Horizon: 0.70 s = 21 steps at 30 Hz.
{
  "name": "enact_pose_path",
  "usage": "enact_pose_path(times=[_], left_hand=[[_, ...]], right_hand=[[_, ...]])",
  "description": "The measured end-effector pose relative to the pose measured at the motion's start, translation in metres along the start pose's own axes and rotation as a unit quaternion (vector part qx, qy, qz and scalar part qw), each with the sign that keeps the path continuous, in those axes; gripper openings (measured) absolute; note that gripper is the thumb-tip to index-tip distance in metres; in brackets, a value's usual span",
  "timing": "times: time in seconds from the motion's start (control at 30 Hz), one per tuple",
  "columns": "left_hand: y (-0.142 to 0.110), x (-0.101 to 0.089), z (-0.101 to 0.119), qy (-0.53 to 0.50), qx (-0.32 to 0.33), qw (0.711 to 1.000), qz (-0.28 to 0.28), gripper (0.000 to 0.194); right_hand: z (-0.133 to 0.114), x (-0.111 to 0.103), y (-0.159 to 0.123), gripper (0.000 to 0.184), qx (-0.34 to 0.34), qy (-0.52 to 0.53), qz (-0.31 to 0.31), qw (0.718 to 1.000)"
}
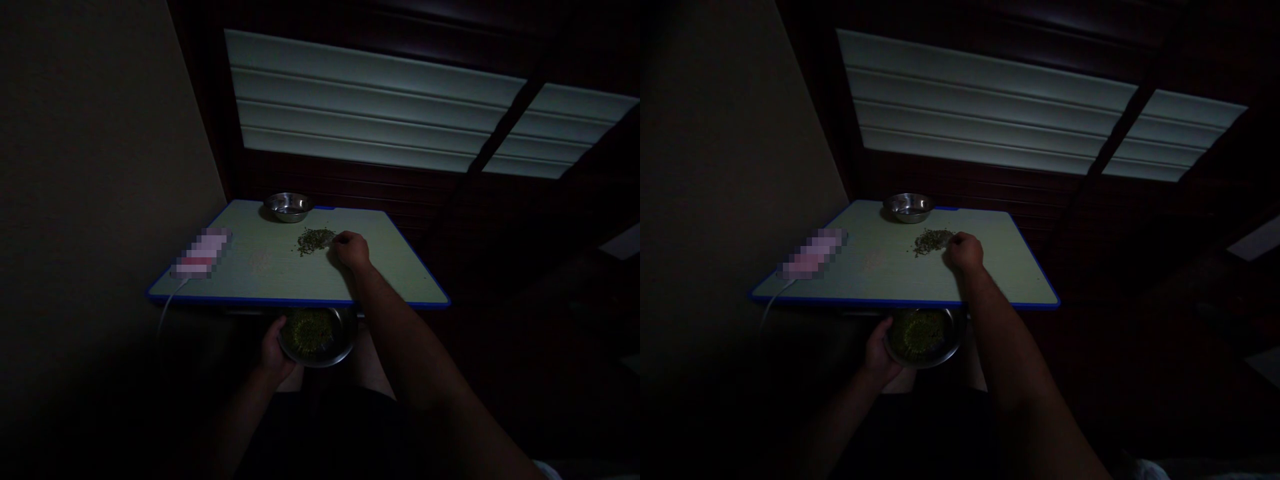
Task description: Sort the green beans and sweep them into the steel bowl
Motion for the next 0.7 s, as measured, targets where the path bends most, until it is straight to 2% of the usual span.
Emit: enact_pose_path(times=[0.37,0.53,0.7], left_hand=[[0.002,-0.002,0.001,0.000,-0.001,1.000,0.002,0.025],[0.002,-0.002,0.003,-0.003,0.007,1.000,-0.002,0.024],[0.002,-0.003,0.002,0.005,0.008,1.000,0.018,0.022]], right_hand=[[0.005,0.005,-0.001,0.016,0.011,0.010,-0.021,1.000],[0.017,0.004,0.004,0.013,0.058,0.130,-0.031,0.989],[0.024,0.005,0.006,0.011,0.085,0.232,-0.113,0.962]])
Point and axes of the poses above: each hand's wrist, its own y-axis towards the middle knuckle, its own x-axis out of the palm, z = x × y, the point moved 10 cm from there along y, towards the middle knuckle, and after that the axes turned 4 degrees about -x, right-handed, at the moved point
